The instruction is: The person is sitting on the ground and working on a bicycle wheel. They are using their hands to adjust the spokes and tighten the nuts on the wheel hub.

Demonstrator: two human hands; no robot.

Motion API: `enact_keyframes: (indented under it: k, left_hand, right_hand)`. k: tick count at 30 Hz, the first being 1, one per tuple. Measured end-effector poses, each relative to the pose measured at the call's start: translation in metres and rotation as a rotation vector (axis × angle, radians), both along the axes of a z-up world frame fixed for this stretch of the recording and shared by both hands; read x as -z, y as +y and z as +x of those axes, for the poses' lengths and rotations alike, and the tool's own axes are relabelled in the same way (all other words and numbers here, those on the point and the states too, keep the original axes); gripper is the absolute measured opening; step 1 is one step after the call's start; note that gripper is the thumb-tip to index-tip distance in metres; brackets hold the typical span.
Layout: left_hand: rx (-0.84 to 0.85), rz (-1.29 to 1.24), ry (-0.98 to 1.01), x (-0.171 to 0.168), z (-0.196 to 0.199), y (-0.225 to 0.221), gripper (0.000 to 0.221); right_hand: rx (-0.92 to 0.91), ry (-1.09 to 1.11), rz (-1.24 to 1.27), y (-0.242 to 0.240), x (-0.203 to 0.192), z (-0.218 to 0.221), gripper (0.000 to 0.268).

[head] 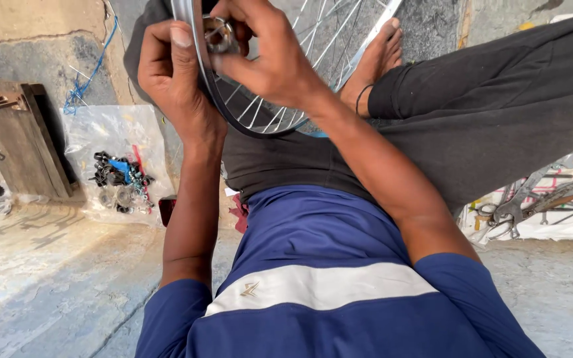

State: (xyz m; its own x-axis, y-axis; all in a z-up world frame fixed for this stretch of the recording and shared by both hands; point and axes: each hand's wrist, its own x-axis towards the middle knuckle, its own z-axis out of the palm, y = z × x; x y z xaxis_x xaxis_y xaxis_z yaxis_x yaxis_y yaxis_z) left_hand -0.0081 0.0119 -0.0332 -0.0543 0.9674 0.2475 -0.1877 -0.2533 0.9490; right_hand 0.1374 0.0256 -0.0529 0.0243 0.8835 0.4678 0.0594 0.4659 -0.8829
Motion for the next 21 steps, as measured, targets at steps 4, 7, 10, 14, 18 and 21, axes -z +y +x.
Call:
enact_keyframes:
  k: [4, 7, 10, 14, 18, 21]
  left_hand:
    - [-0.008, -0.004, 0.027, -0.004, -0.003, -0.006, 0.03]
    - [-0.007, 0.002, 0.038, -0.004, 0.005, -0.004, 0.031]
    - [-0.049, -0.024, 0.024, 0.007, -0.004, 0.001, 0.03]
    - [0.018, -0.02, 0.0, 0.001, -0.006, -0.005, 0.031]
    - [0.036, 0.013, 0.016, -0.005, 0.004, -0.003, 0.031]
    - [0.004, 0.051, 0.08, -0.029, 0.007, -0.002, 0.03]
  right_hand:
    - [-0.133, 0.207, -0.028, -0.006, 0.022, 0.001, 0.017]
    - [-0.022, 0.031, -0.008, -0.004, 0.011, -0.002, 0.017]
    - [0.024, -0.078, 0.002, -0.002, 0.005, -0.004, 0.018]
    - [-0.215, 0.281, -0.041, -0.01, 0.014, 0.001, 0.017]
    - [-0.057, 0.069, 0.023, -0.01, -0.015, 0.01, 0.025]
    - [-0.095, 0.0, 0.114, -0.016, -0.035, 0.02, 0.034]
